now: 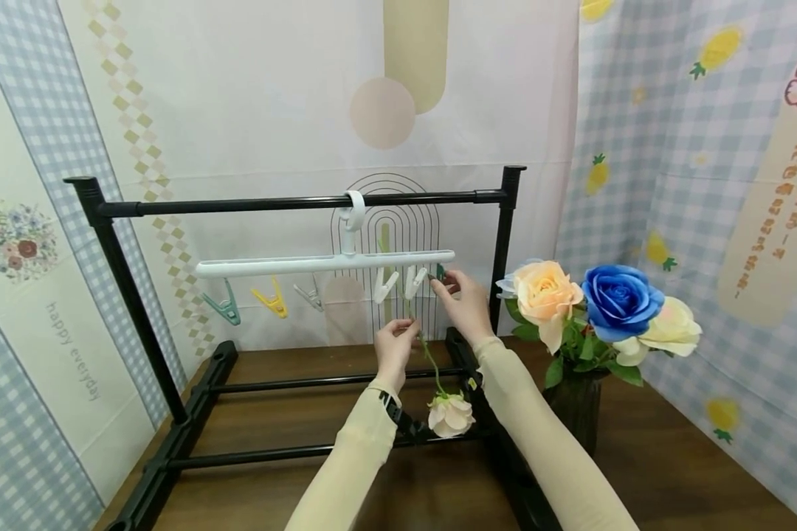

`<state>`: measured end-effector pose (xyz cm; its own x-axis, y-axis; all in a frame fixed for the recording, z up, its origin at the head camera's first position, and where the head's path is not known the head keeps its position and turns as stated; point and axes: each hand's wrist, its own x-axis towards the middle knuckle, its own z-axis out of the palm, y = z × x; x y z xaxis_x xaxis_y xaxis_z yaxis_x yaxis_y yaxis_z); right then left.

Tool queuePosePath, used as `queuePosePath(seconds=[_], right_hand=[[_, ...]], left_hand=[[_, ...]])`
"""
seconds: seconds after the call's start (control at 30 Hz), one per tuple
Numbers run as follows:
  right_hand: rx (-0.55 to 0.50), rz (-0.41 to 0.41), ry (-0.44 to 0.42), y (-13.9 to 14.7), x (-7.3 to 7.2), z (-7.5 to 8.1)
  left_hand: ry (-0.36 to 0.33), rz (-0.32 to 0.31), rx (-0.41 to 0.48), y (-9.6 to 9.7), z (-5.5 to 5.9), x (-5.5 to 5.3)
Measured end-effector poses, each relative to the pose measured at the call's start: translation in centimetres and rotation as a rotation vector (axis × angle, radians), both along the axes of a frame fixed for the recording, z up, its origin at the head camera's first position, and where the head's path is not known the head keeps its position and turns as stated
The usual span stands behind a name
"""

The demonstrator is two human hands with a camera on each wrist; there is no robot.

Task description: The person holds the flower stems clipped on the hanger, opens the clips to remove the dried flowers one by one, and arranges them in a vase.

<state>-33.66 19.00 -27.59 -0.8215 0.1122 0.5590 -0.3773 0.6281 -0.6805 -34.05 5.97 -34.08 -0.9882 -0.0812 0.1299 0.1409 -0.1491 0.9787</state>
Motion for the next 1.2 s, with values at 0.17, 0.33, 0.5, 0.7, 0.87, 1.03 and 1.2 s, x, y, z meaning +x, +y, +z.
queuePosePath(seconds=[0.17, 0.33, 0.5, 0.7, 0.87, 1.03, 1.2], right_hand=[[0.033, 0.0, -0.058, 1.0, 1.3, -1.1], [0.129, 0.008, -0.036, 2.1, 2.5, -1.8], [0.184, -0.037, 0.041, 1.9, 4.1, -1.9], [0.264, -0.147, 0.05, 2.8, 6.9, -1.7], [0.353, -0.112, 0.236, 4.4, 9.0, -2.1], [0.587, 0.22, 0.533, 4.7, 9.0, -3.1], [0.748, 0.426, 0.669, 3.4, 7.8, -4.3]], left_hand=[[-0.011, -0.058, -0.017, -0.6, 0.0, 1.0], [-0.022, -0.085, 0.002, -1.2, -0.3, 1.2], [-0.031, -0.078, 0.088, -1.9, 0.0, 0.9], [-0.062, -0.108, 0.168, -3.1, 0.4, 1.3], [-0.11, -0.191, 0.197, -3.9, 0.4, 2.2], [-0.14, -0.259, 0.206, -4.5, 0.2, 2.8], [-0.172, -0.335, 0.212, -4.3, -0.3, 3.6]])
